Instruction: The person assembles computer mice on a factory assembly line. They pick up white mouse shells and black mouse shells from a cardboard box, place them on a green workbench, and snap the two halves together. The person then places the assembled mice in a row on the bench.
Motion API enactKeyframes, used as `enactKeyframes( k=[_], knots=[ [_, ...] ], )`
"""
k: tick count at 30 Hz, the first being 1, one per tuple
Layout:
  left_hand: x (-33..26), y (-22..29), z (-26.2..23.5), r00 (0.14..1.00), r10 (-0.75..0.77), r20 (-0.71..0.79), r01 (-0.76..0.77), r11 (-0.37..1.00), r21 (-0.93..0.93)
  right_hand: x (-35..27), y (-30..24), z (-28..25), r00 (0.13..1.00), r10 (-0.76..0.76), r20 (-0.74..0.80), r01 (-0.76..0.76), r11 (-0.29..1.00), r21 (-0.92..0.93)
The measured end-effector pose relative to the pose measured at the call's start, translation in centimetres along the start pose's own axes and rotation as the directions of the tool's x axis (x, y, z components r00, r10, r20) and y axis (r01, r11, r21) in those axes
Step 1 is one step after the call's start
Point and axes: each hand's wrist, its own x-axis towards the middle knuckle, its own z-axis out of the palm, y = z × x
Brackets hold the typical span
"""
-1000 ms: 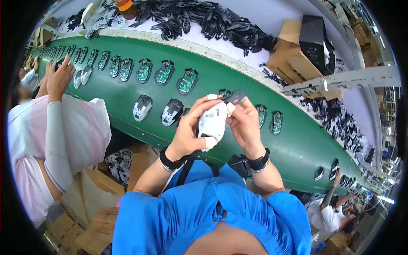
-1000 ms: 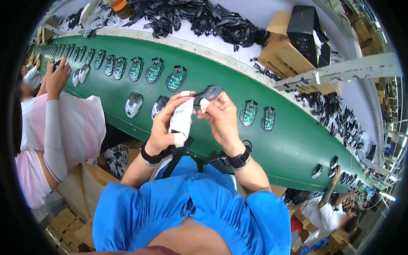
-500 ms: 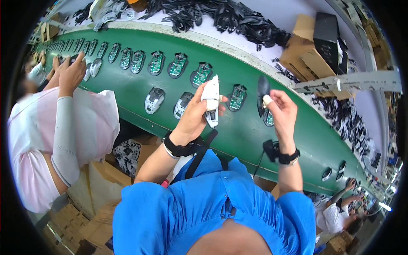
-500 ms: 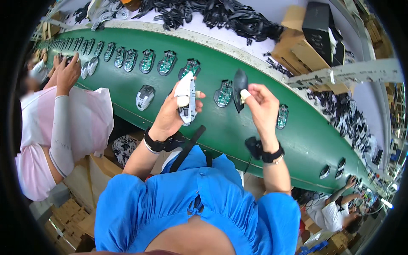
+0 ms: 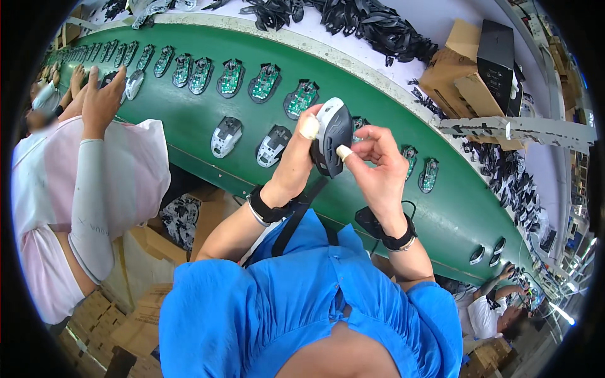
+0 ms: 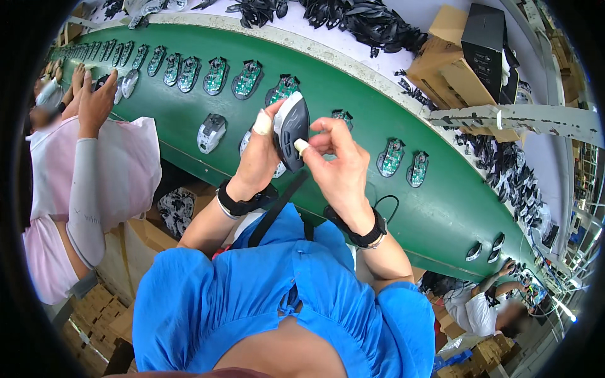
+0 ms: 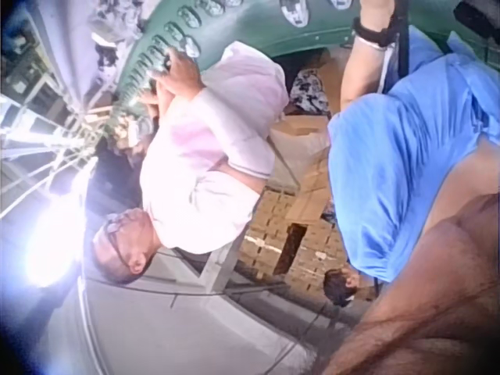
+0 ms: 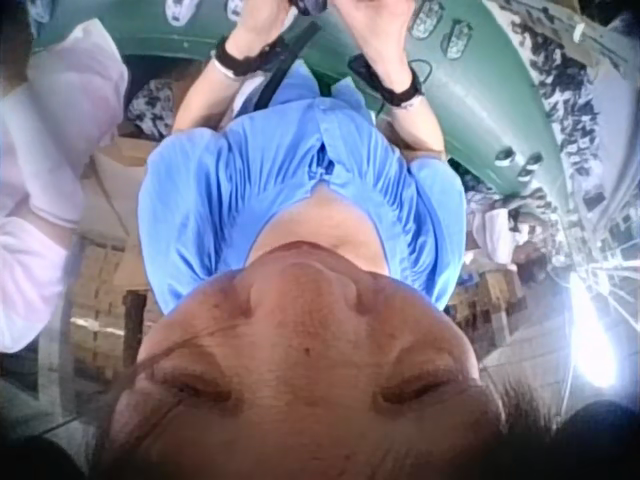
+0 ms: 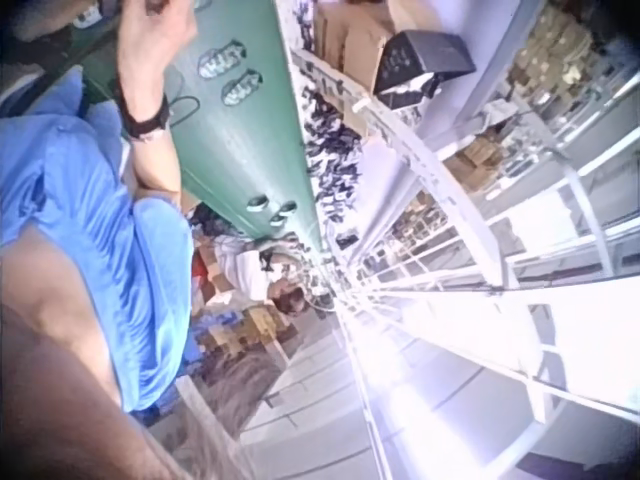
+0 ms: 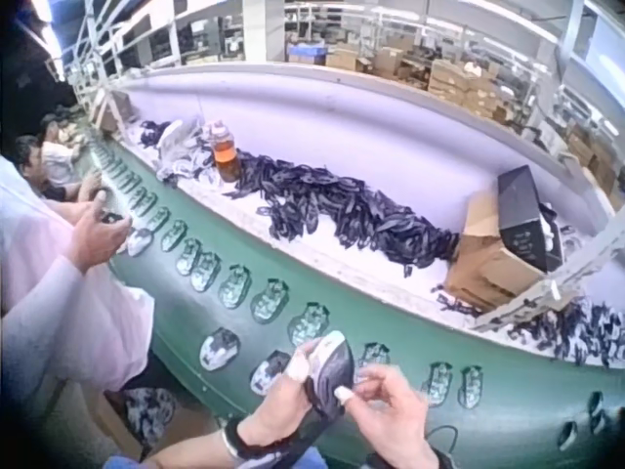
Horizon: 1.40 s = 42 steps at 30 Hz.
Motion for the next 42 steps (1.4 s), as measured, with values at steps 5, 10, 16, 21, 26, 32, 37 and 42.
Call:
enactKeyframes(
  k=[5,10,16,21,26,32,37,42],
  knots=[
    [-0.4,-1.0,-0.3,0.996,0.079,-0.03,-0.066,0.95,0.305,-1.2,0.2,0.4,0.999,0.014,0.039,-0.01,0.995,-0.104],
    [-1.6,0.0,-0.5,0.977,0.069,0.204,-0.151,0.893,0.423,-1.1,-0.6,-3.6,0.944,0.188,0.271,-0.282,0.886,0.368],
    [-3.8,0.1,0.0,0.962,0.08,0.26,-0.198,0.859,0.471,0.9,-0.9,-5.5,0.798,0.153,0.583,-0.433,0.817,0.38],
    [-2.4,-3.2,-2.5,0.967,-0.229,0.113,0.126,0.814,0.567,-1.0,4.3,-3.5,0.603,0.479,0.638,-0.782,0.513,0.354],
    [-2.0,-2.7,-2.9,0.922,-0.358,0.145,0.141,0.662,0.736,-2.5,7.2,-4.4,0.629,0.477,0.614,-0.773,0.298,0.56],
    [-2.6,-1.8,-1.3,0.914,-0.331,0.233,-0.145,0.269,0.952,-3.6,4.5,-4.7,0.814,0.277,0.51,-0.236,0.961,-0.145],
    [-7.8,-5.8,-3.9,0.834,-0.511,0.209,-0.125,0.194,0.973,-11.7,7.3,-3.4,0.824,0.294,0.484,-0.289,0.953,-0.088],
    [-6.9,-8.6,-4.0,0.833,-0.382,0.401,-0.252,0.383,0.889,-14.9,10.2,-7.1,0.832,0.547,0.09,-0.554,0.828,0.085]
  ],
)
